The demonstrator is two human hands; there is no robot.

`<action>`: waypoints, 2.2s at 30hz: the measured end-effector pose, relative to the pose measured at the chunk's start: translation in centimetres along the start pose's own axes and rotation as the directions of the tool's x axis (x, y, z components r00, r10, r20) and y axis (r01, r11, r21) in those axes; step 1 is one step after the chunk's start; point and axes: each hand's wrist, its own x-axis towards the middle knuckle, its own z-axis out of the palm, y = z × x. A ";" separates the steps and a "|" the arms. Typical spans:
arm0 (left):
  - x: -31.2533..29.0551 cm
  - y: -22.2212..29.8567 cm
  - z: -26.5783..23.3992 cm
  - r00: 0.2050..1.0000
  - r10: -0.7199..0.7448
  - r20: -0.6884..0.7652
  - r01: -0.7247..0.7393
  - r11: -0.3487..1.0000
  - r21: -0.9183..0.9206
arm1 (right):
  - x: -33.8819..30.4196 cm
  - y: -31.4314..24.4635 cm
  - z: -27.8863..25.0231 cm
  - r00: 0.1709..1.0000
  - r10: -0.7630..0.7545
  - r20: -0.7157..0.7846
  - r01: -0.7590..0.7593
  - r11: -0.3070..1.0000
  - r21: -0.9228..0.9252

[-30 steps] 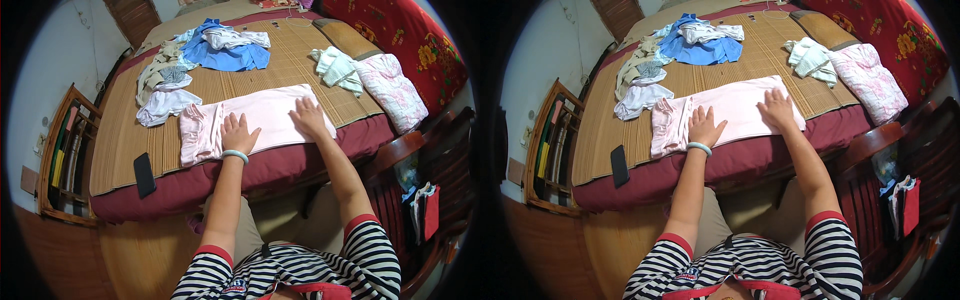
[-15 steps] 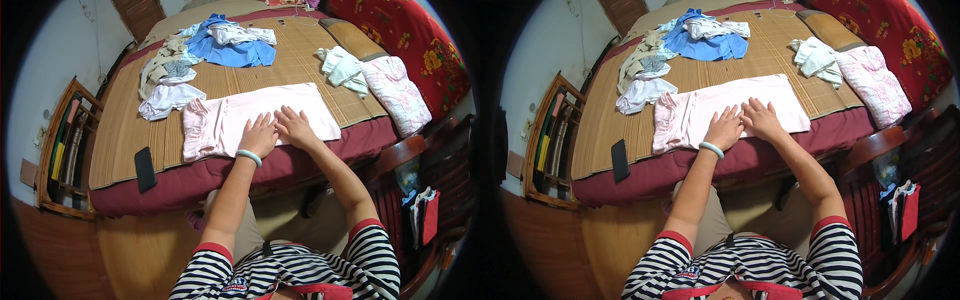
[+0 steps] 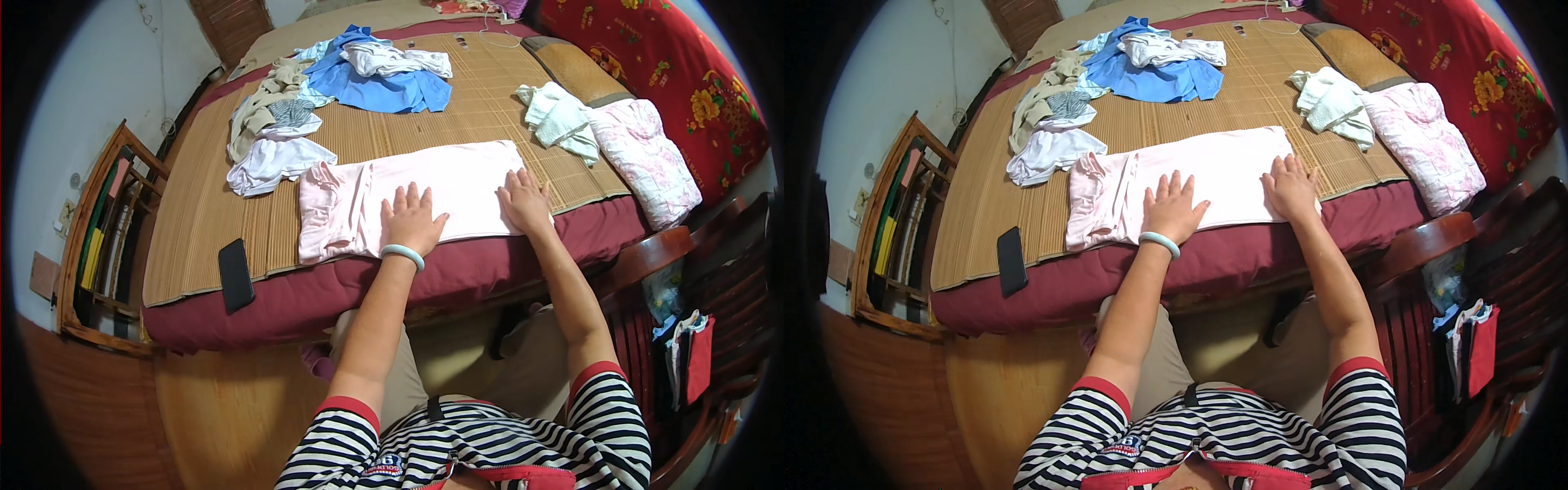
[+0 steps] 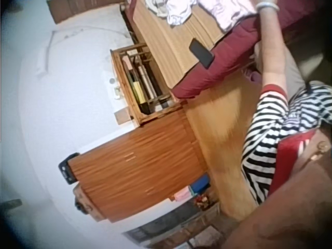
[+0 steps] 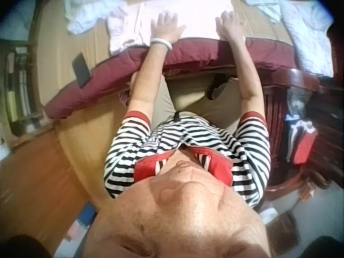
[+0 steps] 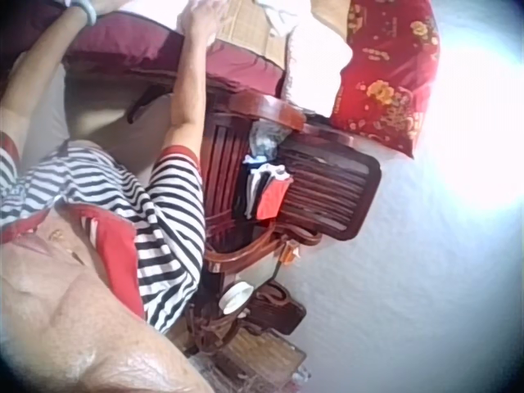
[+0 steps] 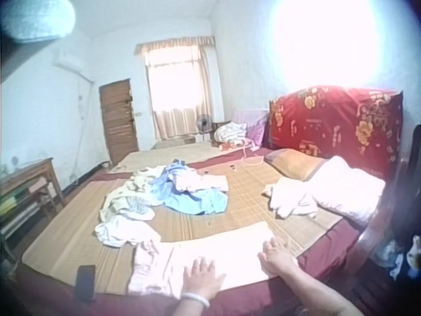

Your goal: The recorder folds pieces of laundry on a bed and stacks them on a nearby chair.

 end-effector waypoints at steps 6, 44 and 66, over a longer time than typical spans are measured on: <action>-0.5 2.9 -0.5 0.965 0.235 0.112 -0.239 0.971 0.022 | 1.1 -5.7 0.7 0.962 -0.273 0.017 0.251 0.905 0.342; -0.1 -1.3 -0.4 0.996 -0.045 -0.076 0.042 0.998 -0.046 | -0.8 -9.3 1.2 0.898 -0.438 0.045 0.412 0.871 0.267; -1.0 2.5 -1.7 0.912 0.333 0.239 -0.340 0.940 -0.013 | -1.7 -7.2 0.5 0.902 -0.432 0.001 0.394 0.825 0.405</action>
